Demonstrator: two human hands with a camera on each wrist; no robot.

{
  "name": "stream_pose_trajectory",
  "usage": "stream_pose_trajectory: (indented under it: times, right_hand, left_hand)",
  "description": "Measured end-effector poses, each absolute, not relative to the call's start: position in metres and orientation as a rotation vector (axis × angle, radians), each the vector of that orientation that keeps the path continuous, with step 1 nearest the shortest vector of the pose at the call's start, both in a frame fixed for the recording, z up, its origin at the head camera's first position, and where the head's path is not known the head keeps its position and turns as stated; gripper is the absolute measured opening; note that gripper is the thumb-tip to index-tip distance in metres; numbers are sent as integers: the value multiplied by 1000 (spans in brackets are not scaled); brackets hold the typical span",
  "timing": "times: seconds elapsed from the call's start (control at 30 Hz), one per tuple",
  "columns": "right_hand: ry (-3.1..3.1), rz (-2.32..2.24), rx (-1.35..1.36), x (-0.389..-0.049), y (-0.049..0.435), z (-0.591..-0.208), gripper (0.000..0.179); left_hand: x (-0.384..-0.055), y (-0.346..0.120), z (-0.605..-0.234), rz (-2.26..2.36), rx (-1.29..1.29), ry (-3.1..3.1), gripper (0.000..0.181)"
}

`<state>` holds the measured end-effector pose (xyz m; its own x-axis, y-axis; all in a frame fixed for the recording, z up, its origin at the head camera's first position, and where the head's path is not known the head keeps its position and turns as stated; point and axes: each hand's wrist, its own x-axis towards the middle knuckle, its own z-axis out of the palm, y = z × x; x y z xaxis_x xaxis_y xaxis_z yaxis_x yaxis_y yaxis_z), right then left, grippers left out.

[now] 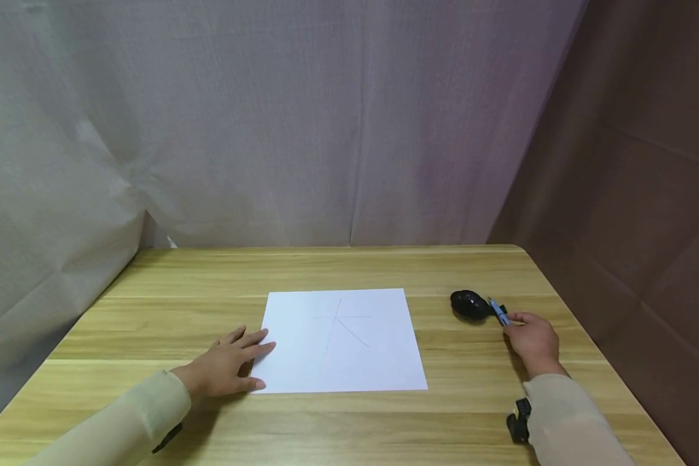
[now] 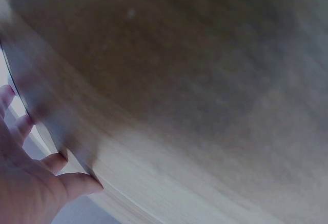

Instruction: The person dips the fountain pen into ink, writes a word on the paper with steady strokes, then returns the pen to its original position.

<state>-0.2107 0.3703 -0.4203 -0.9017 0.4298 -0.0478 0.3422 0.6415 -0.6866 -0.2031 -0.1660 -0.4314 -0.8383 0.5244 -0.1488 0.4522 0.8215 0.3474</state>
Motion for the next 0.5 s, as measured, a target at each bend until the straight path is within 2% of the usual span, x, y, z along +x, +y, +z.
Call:
stream_pose_trajectory:
  times: [0.5]
  right_hand:
    - [-2829, 977, -682, -212, 371, -421, 40]
  left_hand:
    - [-204, -166, -432, 428, 741, 2766, 73]
